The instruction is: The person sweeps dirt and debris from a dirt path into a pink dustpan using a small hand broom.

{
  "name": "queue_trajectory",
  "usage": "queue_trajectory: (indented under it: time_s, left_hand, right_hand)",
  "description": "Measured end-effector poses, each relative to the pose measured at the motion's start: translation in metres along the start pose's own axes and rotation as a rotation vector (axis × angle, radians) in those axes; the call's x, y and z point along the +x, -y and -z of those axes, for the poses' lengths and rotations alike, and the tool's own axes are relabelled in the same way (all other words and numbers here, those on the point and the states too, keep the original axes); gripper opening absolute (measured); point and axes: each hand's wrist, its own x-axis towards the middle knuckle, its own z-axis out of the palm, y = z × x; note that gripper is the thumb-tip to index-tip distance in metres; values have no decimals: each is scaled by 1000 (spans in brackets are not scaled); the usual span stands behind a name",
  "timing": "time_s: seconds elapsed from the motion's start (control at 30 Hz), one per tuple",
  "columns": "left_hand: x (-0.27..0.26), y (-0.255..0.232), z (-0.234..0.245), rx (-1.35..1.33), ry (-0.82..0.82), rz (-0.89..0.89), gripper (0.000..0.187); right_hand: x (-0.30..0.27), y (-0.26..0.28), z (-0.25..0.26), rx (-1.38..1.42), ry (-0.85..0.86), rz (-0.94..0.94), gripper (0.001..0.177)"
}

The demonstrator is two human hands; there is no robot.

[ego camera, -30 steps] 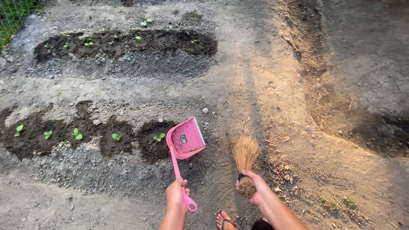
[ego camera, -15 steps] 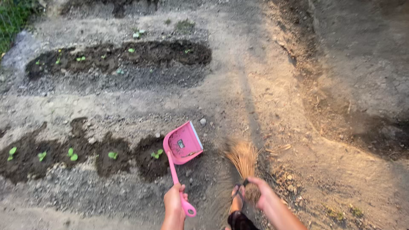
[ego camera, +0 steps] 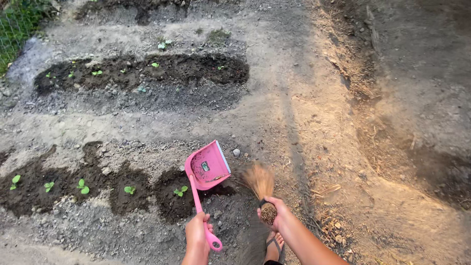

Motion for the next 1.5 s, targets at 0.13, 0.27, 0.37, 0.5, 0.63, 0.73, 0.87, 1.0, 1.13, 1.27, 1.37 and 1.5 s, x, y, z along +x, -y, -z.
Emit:
queue_trajectory:
  time_s: [0.13, 0.27, 0.37, 0.5, 0.63, 0.73, 0.87, 1.0, 1.13, 1.27, 1.37, 1.5]
  left_hand:
    - [8, -3, -8, -31, -4, -39, 22]
    - [5, -4, -22, -42, -12, -46, 23]
    - [1, -9, -28, -40, -22, -46, 24]
    - [9, -14, -24, 6, -13, -70, 24]
    - [18, -20, -22, -26, -12, -65, 24]
    - [22, -27, -20, -37, -12, -62, 23]
    - [34, -37, -20, -23, -17, -42, 23]
    - [50, -46, -23, -7, 5, -40, 26]
    - [60, -60, -19, 84, 22, -44, 26]
    - [70, -77, -16, 106, 55, -25, 27]
    - [81, -84, -13, 116, 78, 2, 26]
    - [102, -99, -16, 131, 108, 14, 24]
  right_hand:
    - [-55, -22, -11, -57, -49, 86, 23]
    - [-84, -9, -49, -8, 49, 2, 27]
    - [-66, 14, -65, 26, 84, -110, 33]
    - [-23, 39, -29, -29, 60, -130, 43]
    - [-19, 53, 51, 108, -48, -62, 44]
    - [-56, 32, 66, 144, -171, 144, 36]
    - [-108, 9, -3, 223, -123, 106, 36]
    - [-112, 12, -78, 289, -50, 121, 39]
    - [-52, 21, -97, 219, 152, -119, 46]
    - [8, 32, -71, 216, 113, -44, 36]
    - [11, 3, -71, 260, -53, 127, 36]
    - [-20, -39, -119, 264, 75, 111, 31]
